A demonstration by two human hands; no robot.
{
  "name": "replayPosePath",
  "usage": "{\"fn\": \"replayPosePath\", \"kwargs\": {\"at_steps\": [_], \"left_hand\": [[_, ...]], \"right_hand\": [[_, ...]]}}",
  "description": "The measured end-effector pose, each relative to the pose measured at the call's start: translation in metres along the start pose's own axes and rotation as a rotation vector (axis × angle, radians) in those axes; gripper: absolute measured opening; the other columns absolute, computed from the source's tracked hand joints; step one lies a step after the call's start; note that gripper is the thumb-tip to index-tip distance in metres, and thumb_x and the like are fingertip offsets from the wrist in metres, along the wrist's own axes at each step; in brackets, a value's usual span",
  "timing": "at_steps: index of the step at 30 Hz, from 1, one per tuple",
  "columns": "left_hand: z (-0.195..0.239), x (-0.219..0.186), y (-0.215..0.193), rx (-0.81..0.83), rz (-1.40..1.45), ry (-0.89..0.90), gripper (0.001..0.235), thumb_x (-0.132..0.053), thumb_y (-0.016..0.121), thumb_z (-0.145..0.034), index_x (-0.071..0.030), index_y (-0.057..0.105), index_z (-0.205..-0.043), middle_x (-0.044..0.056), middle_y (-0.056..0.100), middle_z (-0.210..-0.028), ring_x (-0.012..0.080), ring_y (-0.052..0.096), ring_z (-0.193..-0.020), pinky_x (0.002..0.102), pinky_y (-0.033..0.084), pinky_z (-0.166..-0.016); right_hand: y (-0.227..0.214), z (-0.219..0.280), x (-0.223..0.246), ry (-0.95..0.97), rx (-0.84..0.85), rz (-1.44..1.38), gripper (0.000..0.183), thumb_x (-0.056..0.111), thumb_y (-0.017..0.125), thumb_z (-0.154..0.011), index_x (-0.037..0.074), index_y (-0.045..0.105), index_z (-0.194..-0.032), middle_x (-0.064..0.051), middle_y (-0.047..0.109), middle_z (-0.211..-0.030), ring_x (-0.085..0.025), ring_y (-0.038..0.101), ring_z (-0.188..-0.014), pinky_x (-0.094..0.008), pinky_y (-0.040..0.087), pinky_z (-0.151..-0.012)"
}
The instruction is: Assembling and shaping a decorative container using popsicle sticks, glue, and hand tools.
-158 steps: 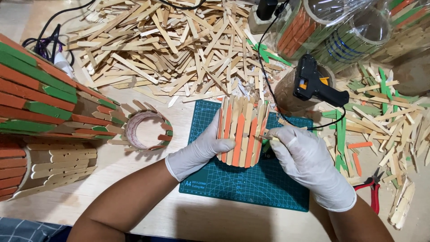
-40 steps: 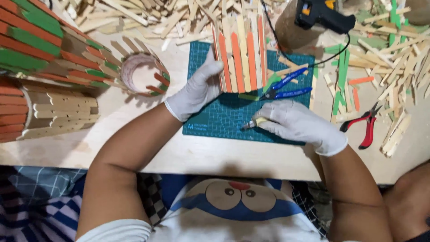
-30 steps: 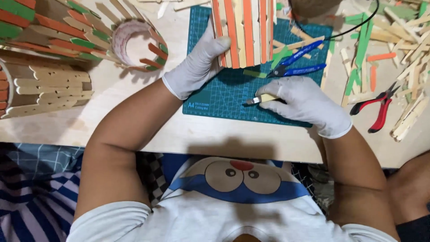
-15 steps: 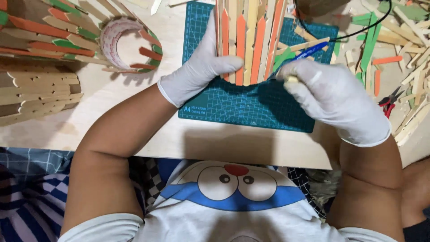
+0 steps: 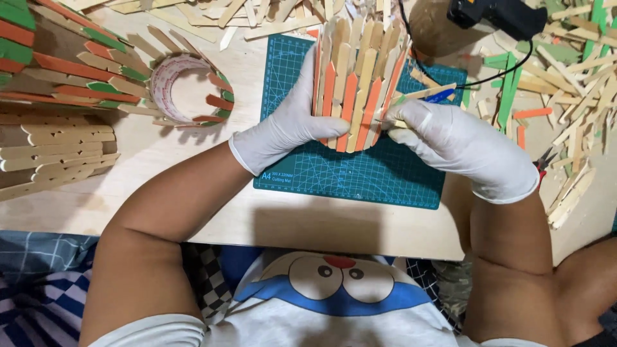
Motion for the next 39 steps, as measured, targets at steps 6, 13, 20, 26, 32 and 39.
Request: {"fn": "replayPosePath", "kwargs": {"at_steps": [6,13,20,26,32,39], "left_hand": [[-0.003,-0.008,0.004,0.011,0.012,-0.025,0.119,-0.022,0.085,-0.07,-0.019,0.006,-0.158,0.02,0.046,-0.157,0.035,0.062,-0.137,0.047,0.06,-0.114],[-0.003,-0.012,0.007,0.002,0.006,-0.077,0.125,-0.025,0.085,-0.067,-0.018,0.001,-0.159,0.021,0.042,-0.16,0.0343,0.059,-0.138,0.046,0.057,-0.113],[-0.004,-0.025,0.012,-0.032,0.051,-0.15,0.123,-0.021,0.082,-0.065,-0.018,0.003,-0.159,0.02,0.036,-0.162,0.0359,0.047,-0.144,0.048,0.047,-0.117],[-0.002,-0.021,0.01,-0.047,0.104,-0.18,0.123,-0.02,0.08,-0.065,-0.02,0.003,-0.16,0.017,0.037,-0.162,0.0346,0.048,-0.143,0.048,0.047,-0.116],[0.002,-0.016,0.005,-0.071,0.314,-0.255,0.119,-0.025,0.078,-0.066,-0.021,0.006,-0.161,0.02,0.033,-0.163,0.0371,0.048,-0.14,0.044,0.049,-0.11],[0.008,-0.014,0.0,-0.079,0.667,-0.314,0.104,-0.028,0.08,-0.076,-0.005,0.023,-0.159,0.022,0.051,-0.146,0.0306,0.061,-0.123,0.037,0.054,-0.105]], "right_hand": [[-0.001,0.0,-0.005,-0.016,-0.029,-0.166,0.017,0.013,0.058,-0.101,0.003,0.059,-0.114,-0.004,0.062,-0.091,-0.017,0.053,-0.071,-0.028,0.046,-0.066],[0.006,0.014,-0.02,-0.073,-0.067,-0.151,0.034,0.008,0.061,-0.101,0.006,0.055,-0.134,-0.005,0.066,-0.106,-0.016,0.059,-0.083,-0.025,0.049,-0.076],[0.006,0.012,-0.029,0.105,0.051,-0.245,0.032,0.01,0.058,-0.099,0.008,0.057,-0.132,-0.003,0.067,-0.107,-0.015,0.063,-0.086,-0.025,0.051,-0.079],[0.0,0.009,-0.022,0.135,0.112,-0.336,0.027,0.007,0.056,-0.098,0.007,0.06,-0.125,-0.003,0.068,-0.105,-0.015,0.064,-0.088,-0.026,0.052,-0.081],[-0.002,0.02,-0.018,0.183,0.141,-0.351,0.029,0.014,0.058,-0.097,0.007,0.062,-0.125,-0.002,0.074,-0.1,-0.015,0.066,-0.08,-0.026,0.054,-0.073],[0.02,0.042,-0.009,0.05,0.115,-0.542,0.034,0.012,0.055,-0.099,0.006,0.06,-0.132,-0.006,0.076,-0.098,-0.015,0.073,-0.081,-0.025,0.061,-0.068]]}}
Point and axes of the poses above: each hand's wrist, its own z-axis away from the middle knuckle, its own y-axis out of the palm, x = y × z, the point moved 4 cm from there along -z, towards the middle knuckle
